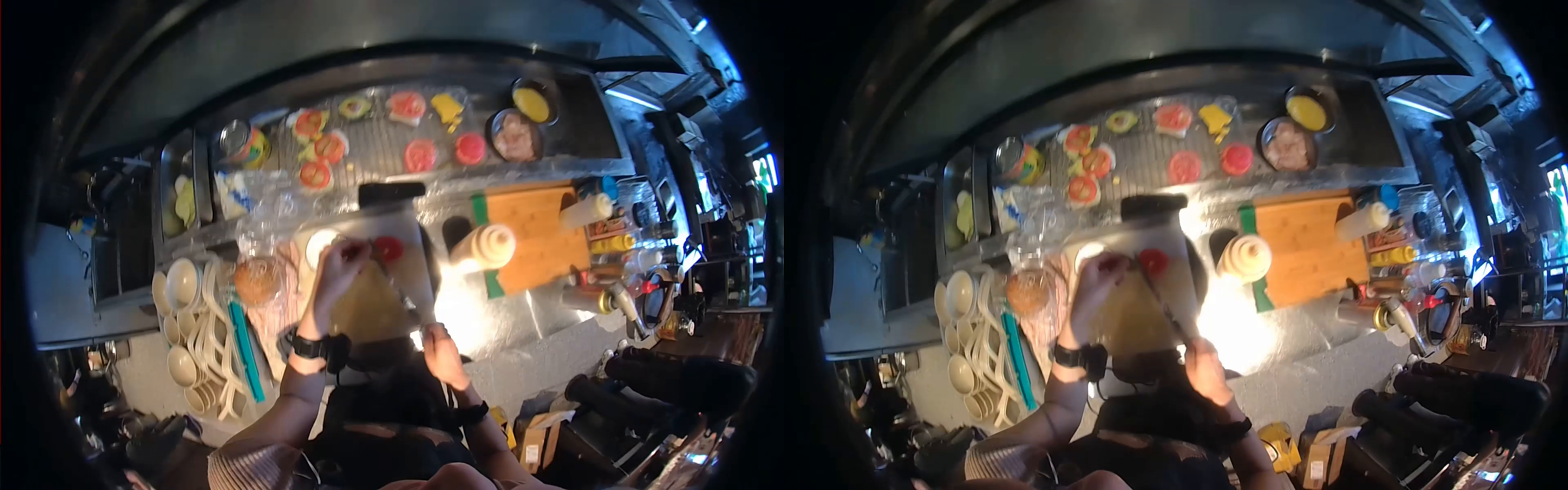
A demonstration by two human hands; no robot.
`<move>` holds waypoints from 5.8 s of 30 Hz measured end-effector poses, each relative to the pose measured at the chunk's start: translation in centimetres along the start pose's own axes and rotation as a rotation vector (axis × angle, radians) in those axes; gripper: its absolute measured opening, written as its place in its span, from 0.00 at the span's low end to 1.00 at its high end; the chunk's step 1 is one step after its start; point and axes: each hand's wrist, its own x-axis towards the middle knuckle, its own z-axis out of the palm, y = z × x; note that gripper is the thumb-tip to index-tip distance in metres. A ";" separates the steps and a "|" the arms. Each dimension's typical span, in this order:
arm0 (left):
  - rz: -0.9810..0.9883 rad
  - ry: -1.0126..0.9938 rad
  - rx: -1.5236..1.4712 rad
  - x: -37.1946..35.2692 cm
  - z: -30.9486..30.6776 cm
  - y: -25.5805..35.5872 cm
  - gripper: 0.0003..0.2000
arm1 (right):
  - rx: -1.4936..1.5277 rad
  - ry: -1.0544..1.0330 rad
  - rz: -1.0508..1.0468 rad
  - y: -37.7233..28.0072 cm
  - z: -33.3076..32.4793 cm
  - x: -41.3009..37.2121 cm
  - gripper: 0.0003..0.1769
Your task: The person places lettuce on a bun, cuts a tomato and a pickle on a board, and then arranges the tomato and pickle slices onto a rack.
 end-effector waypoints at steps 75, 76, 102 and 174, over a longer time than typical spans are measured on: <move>0.456 0.195 0.420 -8.8 1.2 -9.7 0.11 | -0.261 0.057 0.083 -5.2 6.4 -10.6 0.43; 0.459 0.192 0.420 -8.8 1.2 -9.6 0.12 | -0.261 0.047 0.088 -5.4 6.3 -10.4 0.43; 0.458 0.191 0.376 -8.9 1.2 -9.8 0.10 | -0.164 -0.005 0.144 -5.6 6.5 -10.2 0.44; 0.350 0.153 0.388 -9.3 0.8 -10.0 0.08 | -0.077 -0.130 0.214 -4.3 5.4 -13.5 0.41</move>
